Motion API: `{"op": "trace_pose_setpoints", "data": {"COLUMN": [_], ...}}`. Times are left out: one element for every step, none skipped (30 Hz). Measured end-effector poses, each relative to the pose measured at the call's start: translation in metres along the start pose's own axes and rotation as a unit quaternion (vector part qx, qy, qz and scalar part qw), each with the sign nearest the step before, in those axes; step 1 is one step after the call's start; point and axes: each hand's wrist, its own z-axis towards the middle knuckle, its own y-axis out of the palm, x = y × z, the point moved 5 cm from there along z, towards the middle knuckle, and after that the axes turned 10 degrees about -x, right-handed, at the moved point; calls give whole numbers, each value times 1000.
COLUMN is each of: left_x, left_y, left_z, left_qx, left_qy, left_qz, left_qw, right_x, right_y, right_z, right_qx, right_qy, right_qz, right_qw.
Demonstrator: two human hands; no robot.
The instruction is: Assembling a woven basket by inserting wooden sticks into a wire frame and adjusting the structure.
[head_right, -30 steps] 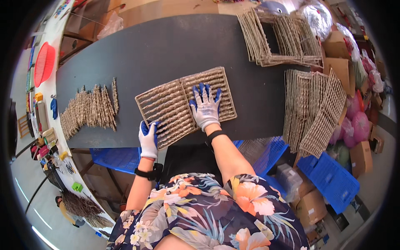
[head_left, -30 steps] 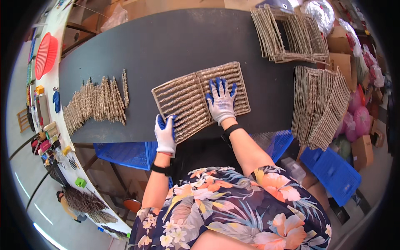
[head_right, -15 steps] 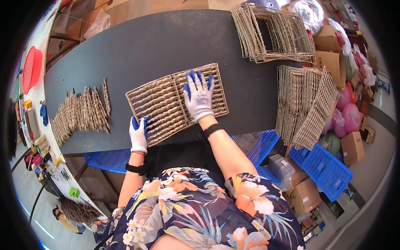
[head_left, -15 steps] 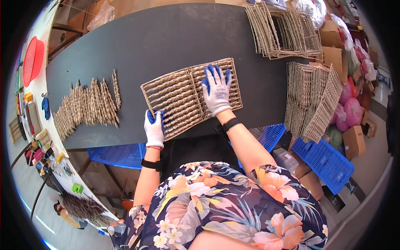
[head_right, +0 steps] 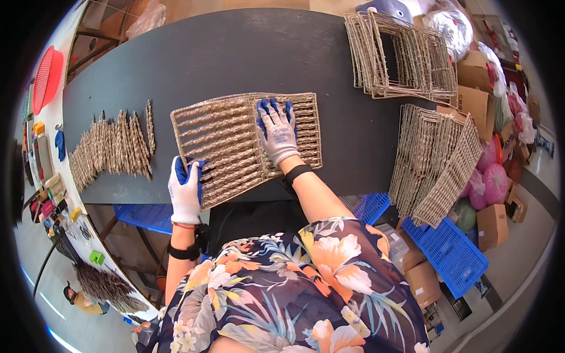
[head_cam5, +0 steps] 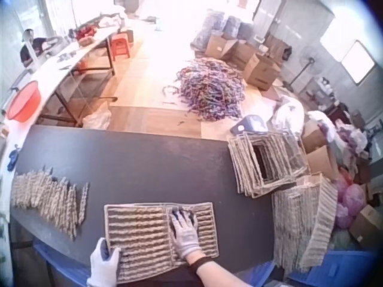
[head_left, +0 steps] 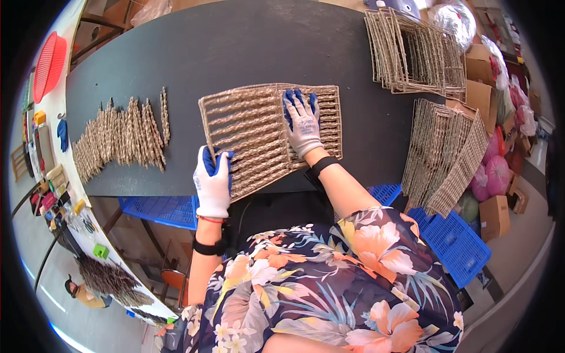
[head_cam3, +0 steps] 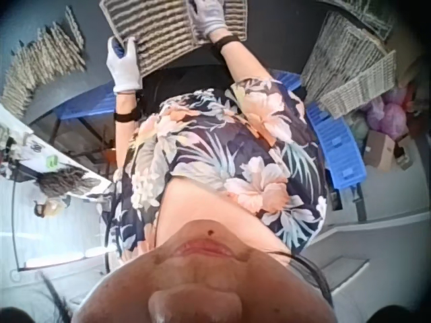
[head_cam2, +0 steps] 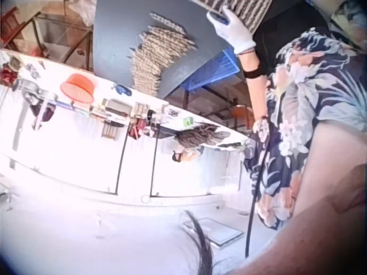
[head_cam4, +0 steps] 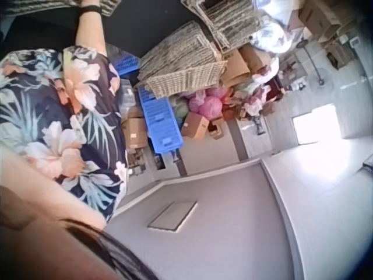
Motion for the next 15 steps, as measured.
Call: {"op": "trace_pose_setpoints", "data": {"left_x": [-18,-30,-47,-60,-71,-76,-76,-73,-65,-55,-43,-34,-29,-18,-5], "left_y": [0,0,0,-1,0,1,2,4,4,6,9,12,17,24,31], "left_z": [-2,-1,-5,-11,-9,-9,-7,-8,-11,-16,-25,-37,-58,-79,-91], "left_qx": [9,21,32,41,41,36,31,24,38,33,26,21,-5,-51,-52], "left_qy": [-23,11,2,-11,-16,-15,-11,-10,7,13,27,22,-24,-19,52], "left_qz": [-9,16,30,45,16,6,-5,-33,-14,31,61,87,90,137,122], "left_qw": [1000,1000,999,998,999,999,999,999,999,999,997,996,996,989,990], "right_x": [-1,-1,-1,-1,-1,2,0,-2,-6,-6,-8,-7,-9,-9,-9], "right_y": [-7,-16,-23,-27,-33,-33,-31,-28,-18,-3,0,10,10,13,17], "right_z": [1,1,1,-3,-11,-19,-33,-49,-57,-62,-63,-64,-66,-66,-65], "right_qx": [-5,22,34,44,77,74,79,96,55,-36,-11,-63,-28,-39,-75], "right_qy": [7,-5,-18,-30,-53,-38,-14,5,27,65,52,70,63,60,62], "right_qz": [34,68,102,140,161,169,133,96,53,36,19,-2,-24,8,-25], "right_qw": [999,997,994,989,983,982,988,991,997,997,998,996,997,997,995]}}
